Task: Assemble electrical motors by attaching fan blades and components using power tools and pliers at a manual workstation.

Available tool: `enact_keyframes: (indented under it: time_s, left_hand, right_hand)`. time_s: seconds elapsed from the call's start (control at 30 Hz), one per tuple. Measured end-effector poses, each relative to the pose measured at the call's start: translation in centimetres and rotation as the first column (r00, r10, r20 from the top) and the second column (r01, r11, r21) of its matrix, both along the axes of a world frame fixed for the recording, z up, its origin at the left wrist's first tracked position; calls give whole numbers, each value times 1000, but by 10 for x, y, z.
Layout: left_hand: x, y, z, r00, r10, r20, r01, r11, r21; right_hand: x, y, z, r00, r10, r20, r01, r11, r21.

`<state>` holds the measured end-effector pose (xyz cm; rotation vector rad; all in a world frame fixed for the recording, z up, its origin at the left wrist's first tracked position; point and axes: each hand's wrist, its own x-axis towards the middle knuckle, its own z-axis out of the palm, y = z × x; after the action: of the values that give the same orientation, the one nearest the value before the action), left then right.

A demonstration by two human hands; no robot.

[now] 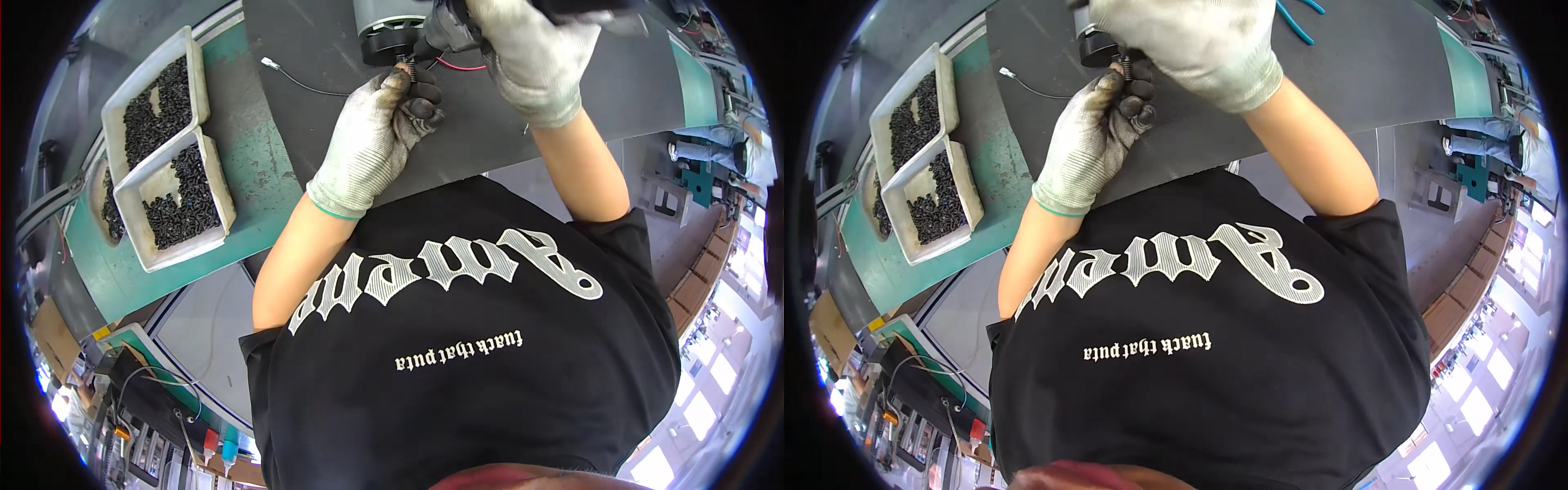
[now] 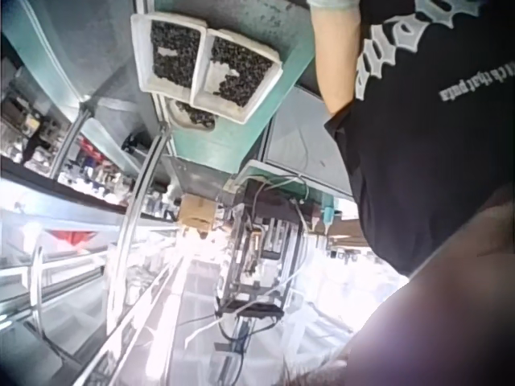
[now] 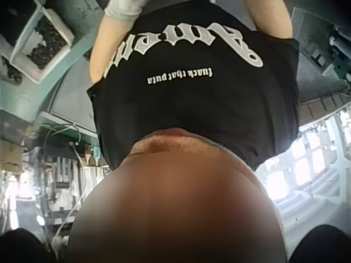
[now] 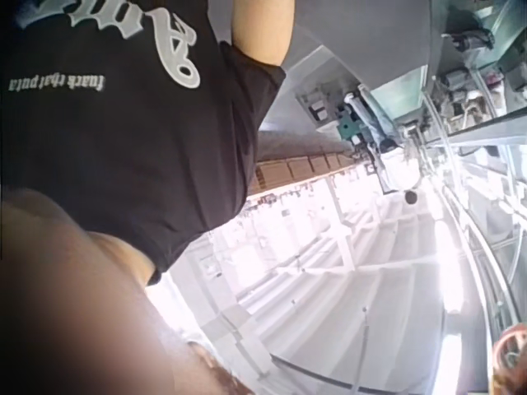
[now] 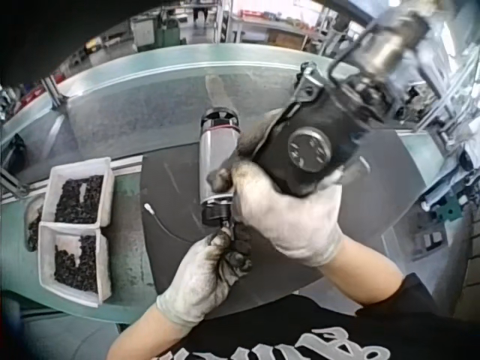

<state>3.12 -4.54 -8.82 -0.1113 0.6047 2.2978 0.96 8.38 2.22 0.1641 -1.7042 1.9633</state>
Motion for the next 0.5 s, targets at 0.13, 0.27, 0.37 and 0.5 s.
enact_keyframes:
  time_s: [0.13,0.27,0.37,0.5]
  left_hand:
    - [-4,-1,5,999,19,37,-20,999,28]
    - [4,3,39,934,-138,-330,-155,675,-721]
    - [4,8,26,605,-359,-711,-671,251,-698]
    - [3,-1,29,602,-507,-617,-649,139,-748]
  right_hand:
    - [4,23,34,996,21,-83,-39,975,-221]
    - [17,78,31,810,-159,-564,546,554,628]
    - [19,106,2,952,-296,-77,302,949,94]
    - [33,126,-36,981,-192,23,190,979,74]
